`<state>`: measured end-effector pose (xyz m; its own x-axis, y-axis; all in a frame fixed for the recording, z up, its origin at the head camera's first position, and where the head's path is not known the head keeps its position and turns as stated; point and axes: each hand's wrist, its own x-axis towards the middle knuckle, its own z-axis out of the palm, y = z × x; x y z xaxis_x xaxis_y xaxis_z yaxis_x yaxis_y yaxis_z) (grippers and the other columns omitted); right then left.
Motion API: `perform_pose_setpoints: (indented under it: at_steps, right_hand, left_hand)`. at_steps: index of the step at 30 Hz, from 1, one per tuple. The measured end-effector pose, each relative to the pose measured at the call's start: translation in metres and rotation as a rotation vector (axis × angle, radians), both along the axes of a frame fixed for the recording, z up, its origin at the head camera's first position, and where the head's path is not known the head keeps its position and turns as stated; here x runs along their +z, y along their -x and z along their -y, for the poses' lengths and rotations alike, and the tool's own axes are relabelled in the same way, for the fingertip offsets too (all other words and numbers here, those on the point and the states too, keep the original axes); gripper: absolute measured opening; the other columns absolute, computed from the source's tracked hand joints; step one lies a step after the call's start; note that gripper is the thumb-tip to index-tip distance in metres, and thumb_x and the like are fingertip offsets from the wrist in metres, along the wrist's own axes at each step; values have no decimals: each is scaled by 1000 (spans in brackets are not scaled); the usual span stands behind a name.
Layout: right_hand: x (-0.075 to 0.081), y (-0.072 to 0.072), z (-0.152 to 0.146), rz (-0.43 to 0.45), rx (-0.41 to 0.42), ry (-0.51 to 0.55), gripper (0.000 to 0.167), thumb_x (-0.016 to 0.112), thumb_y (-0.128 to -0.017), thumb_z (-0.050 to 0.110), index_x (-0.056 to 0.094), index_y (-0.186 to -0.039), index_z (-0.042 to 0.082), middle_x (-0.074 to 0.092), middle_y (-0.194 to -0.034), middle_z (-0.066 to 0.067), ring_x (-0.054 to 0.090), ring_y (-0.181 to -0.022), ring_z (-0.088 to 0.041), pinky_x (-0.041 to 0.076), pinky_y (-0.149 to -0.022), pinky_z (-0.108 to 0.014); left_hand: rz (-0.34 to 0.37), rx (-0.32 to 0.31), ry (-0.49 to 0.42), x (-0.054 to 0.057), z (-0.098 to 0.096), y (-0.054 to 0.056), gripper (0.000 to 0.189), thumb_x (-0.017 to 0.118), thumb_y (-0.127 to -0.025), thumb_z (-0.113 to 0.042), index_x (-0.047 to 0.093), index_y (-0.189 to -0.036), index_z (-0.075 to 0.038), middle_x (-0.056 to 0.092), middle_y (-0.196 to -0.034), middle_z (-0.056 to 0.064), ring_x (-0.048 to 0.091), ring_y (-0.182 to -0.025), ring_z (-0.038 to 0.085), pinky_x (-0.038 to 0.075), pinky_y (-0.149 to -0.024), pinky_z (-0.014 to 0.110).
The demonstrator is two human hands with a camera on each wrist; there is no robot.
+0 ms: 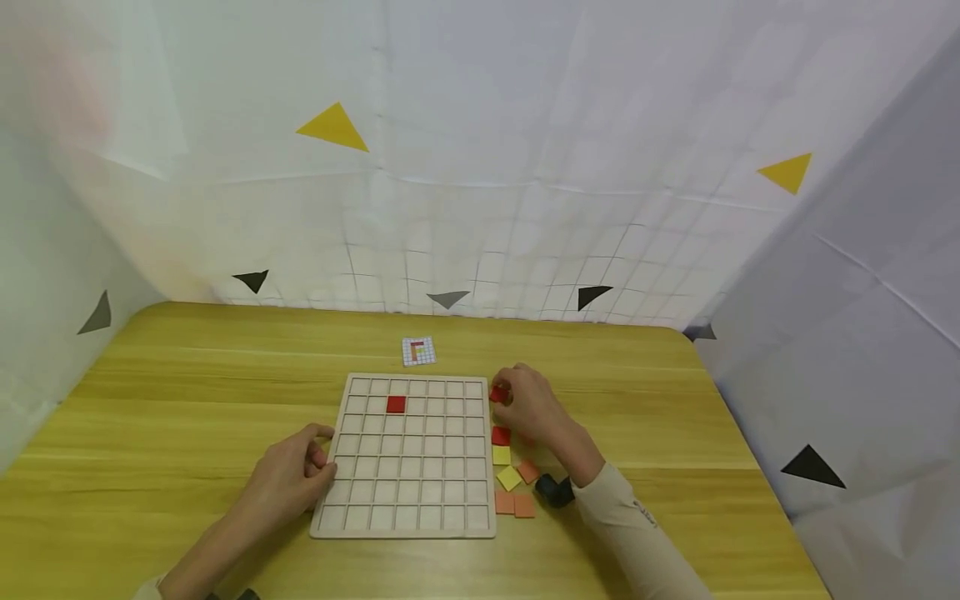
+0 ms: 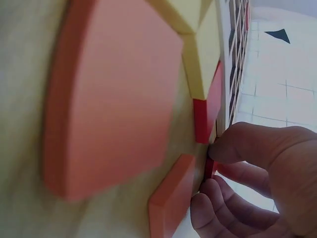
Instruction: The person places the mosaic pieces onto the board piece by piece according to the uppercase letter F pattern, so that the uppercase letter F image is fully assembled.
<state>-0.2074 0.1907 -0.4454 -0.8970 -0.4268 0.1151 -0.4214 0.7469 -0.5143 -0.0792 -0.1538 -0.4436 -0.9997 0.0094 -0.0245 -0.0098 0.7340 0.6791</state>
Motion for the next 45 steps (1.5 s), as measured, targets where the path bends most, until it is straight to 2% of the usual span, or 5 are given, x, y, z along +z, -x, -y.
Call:
perform_pose_setpoints:
  at_steps: [12,22,28,45]
  right_hand:
    - [-1,-2,1,-16,41,45,25,72,-74,0,72,-100,2,58,-83,-5,48,-70,-15,44,-61,-32]
    - [-1,-3,0,-6,29,56,26,71,-74,0,72,-100,2,57,-85,-6,50,-70,-16,46,-62,-32]
    - [1,-1,2,-36,33,60,24,72,-75,1,72,-98,4,55,-84,-4,49,-68,-16,45,-60,-32]
    - [9,-6,12,-31,40,51,27,70,-75,-1,71,-102,3,55,-85,-6,47,-70,-17,43,-61,-32]
  left_hand:
    - [10,-1,-3,-1,0,1,42,72,-82,-4,61,-121,2,53,-75,-2,48,-64,13,40,-55,28]
    - [2,-5,0,-2,0,2,41,73,-82,-5,62,-121,2,54,-76,-2,48,-64,13,41,-56,28]
    - [-5,-3,2,-2,0,1,41,73,-81,-4,62,-121,3,54,-75,-2,48,-64,13,41,-56,28]
    - [13,1,4,1,0,0,42,73,-82,-4,61,-122,2,54,-77,-1,48,-65,14,41,-56,29]
